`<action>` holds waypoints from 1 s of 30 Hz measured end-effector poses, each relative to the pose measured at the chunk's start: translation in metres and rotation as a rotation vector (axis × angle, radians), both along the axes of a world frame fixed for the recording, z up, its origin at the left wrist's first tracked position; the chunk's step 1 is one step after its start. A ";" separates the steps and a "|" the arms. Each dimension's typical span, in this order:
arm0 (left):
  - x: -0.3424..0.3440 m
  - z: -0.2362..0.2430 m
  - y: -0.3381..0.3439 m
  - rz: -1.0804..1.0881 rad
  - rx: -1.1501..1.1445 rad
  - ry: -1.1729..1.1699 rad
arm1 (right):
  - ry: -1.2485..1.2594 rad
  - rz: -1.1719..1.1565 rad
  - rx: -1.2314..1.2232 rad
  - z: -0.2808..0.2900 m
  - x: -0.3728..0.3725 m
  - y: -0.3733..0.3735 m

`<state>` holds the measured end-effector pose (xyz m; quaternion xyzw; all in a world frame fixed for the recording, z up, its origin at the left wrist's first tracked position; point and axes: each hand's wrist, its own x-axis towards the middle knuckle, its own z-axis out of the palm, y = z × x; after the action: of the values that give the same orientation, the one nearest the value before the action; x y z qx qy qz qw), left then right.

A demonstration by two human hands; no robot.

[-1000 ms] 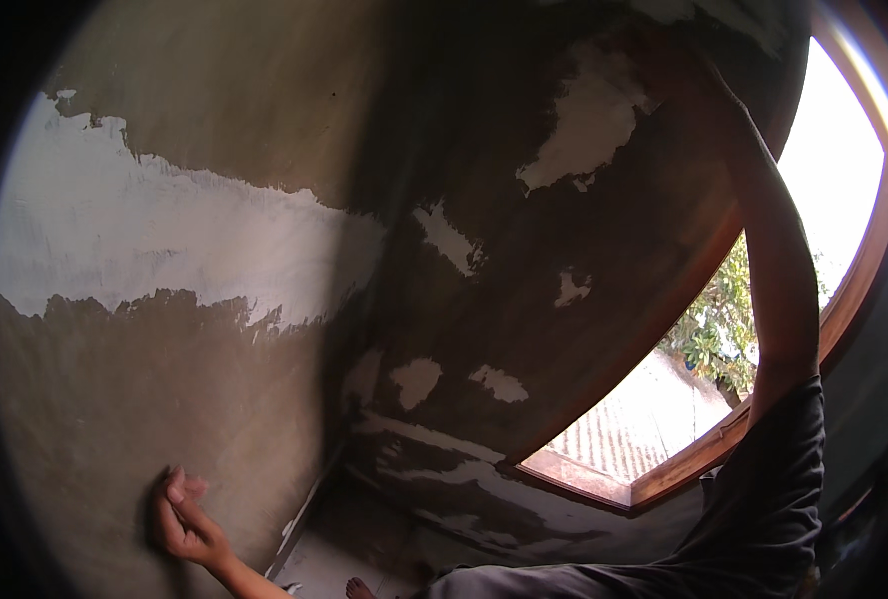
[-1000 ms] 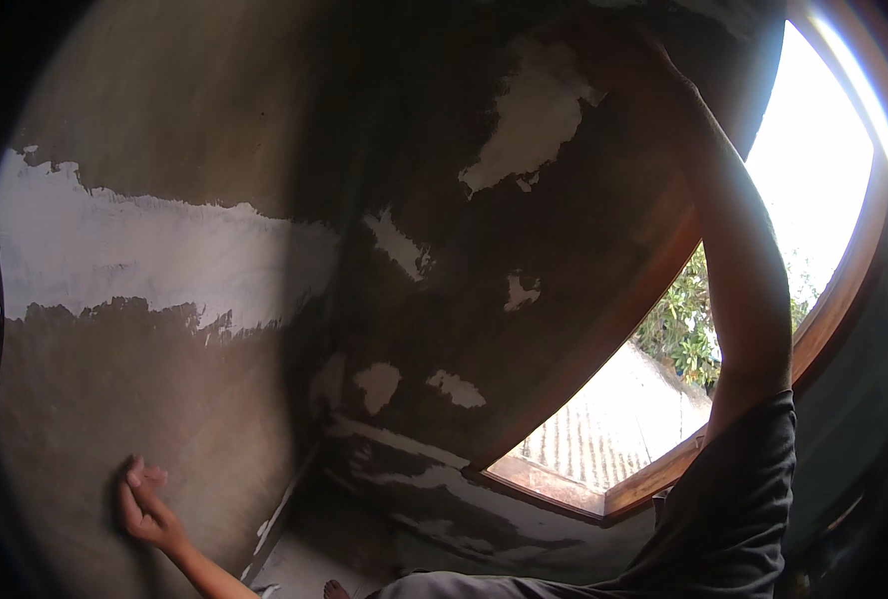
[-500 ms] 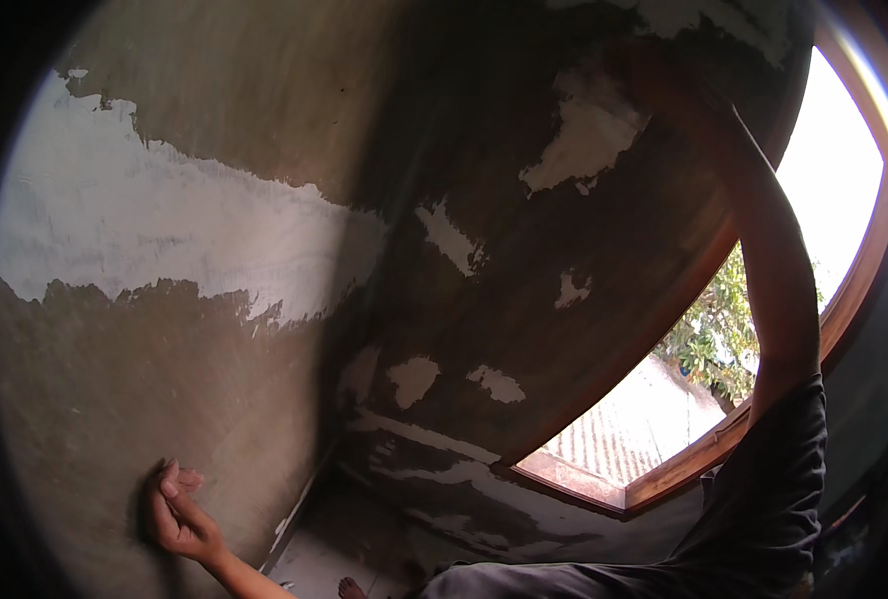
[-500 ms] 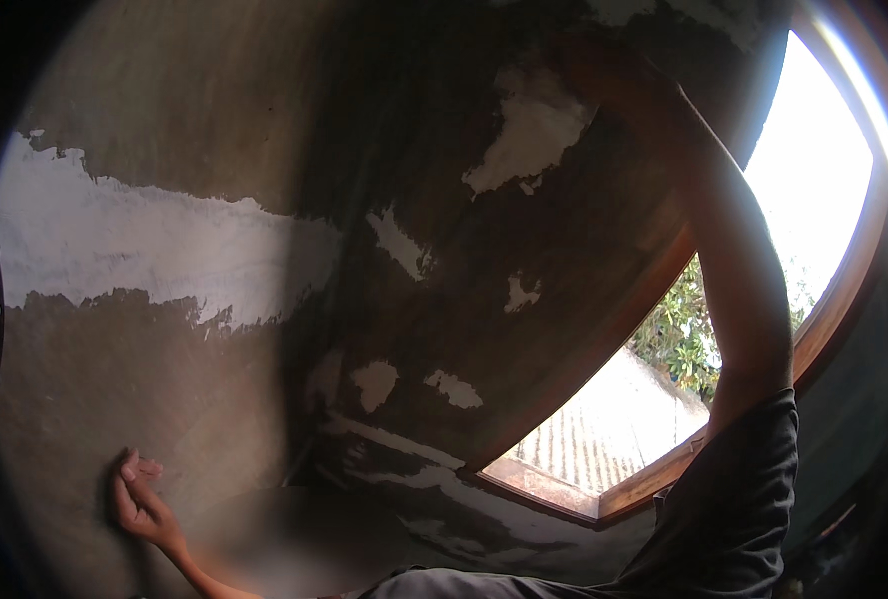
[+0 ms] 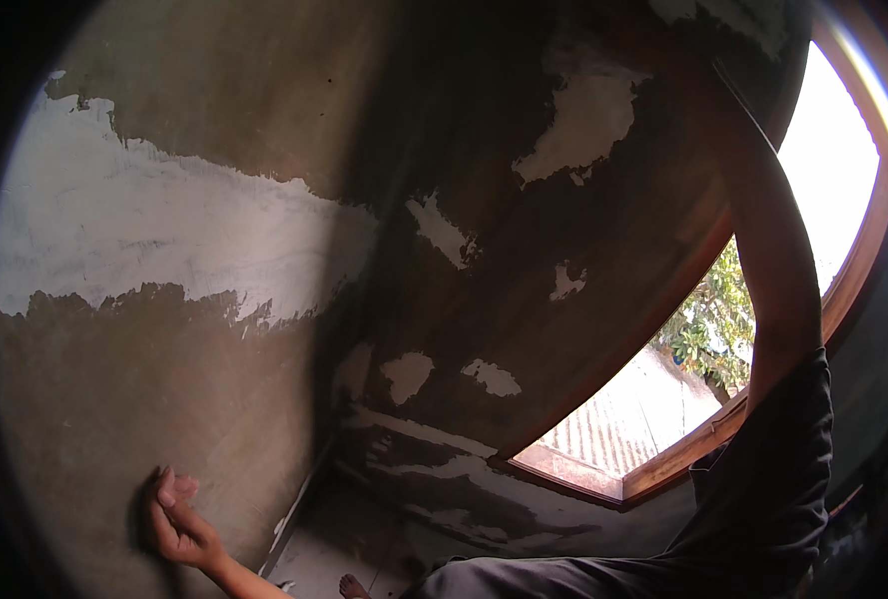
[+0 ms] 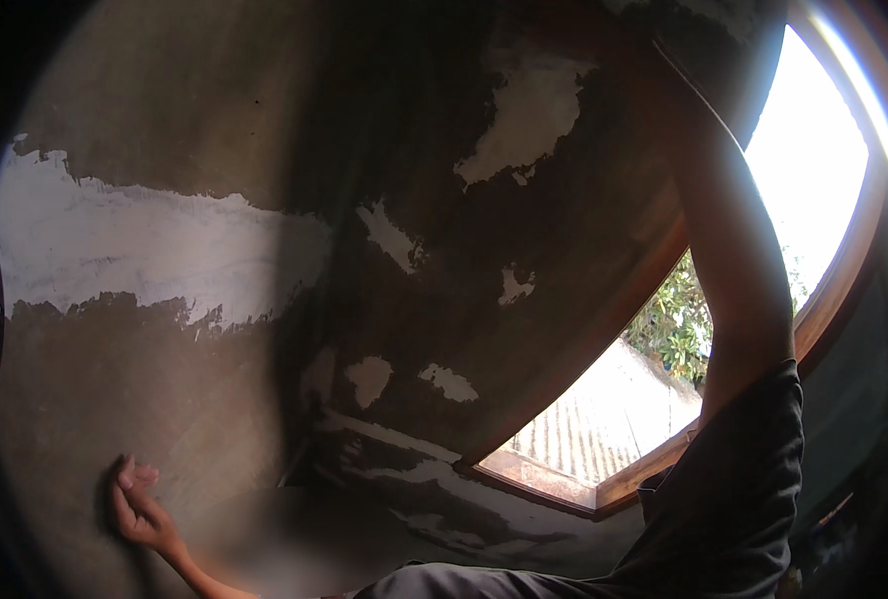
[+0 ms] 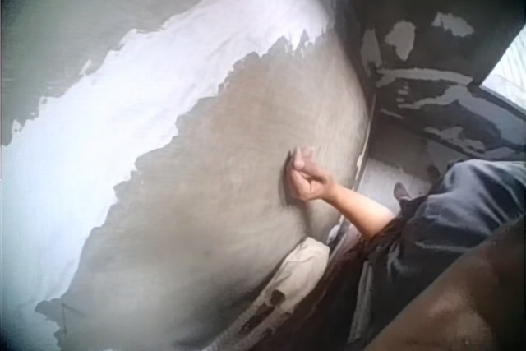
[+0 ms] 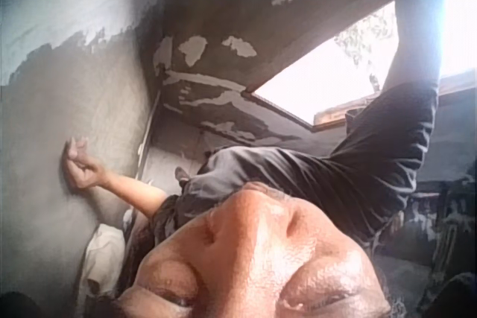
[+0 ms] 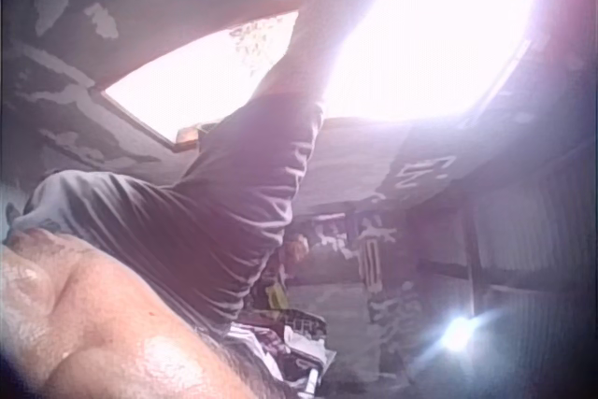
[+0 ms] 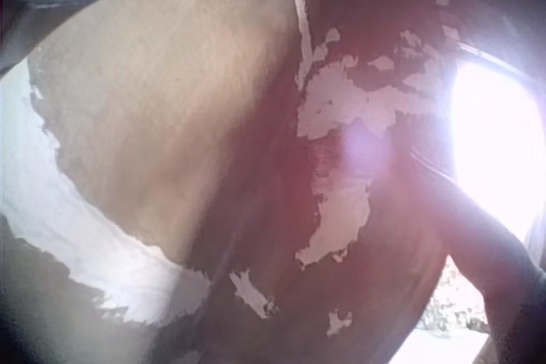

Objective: The person applies plaster to gaps and imperfections on a concrete wall using a scraper and then smooths the surface with their hand.

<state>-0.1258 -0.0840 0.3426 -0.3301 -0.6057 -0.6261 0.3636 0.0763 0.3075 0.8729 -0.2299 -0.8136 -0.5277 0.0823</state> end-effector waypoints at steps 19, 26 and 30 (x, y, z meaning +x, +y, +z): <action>-0.003 -0.002 -0.003 0.008 0.000 0.007 | -0.030 0.197 0.074 -0.075 0.029 0.010; -0.001 0.000 0.000 -0.014 -0.018 0.013 | 0.010 0.257 0.264 -0.104 0.054 0.007; -0.004 -0.001 -0.006 -0.031 -0.037 0.020 | 0.135 0.266 -0.005 -0.128 0.047 -0.005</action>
<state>-0.1302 -0.0896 0.3421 -0.3522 -0.6084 -0.6170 0.3538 0.1237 0.3029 0.7449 -0.1551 -0.8307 -0.4935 0.2057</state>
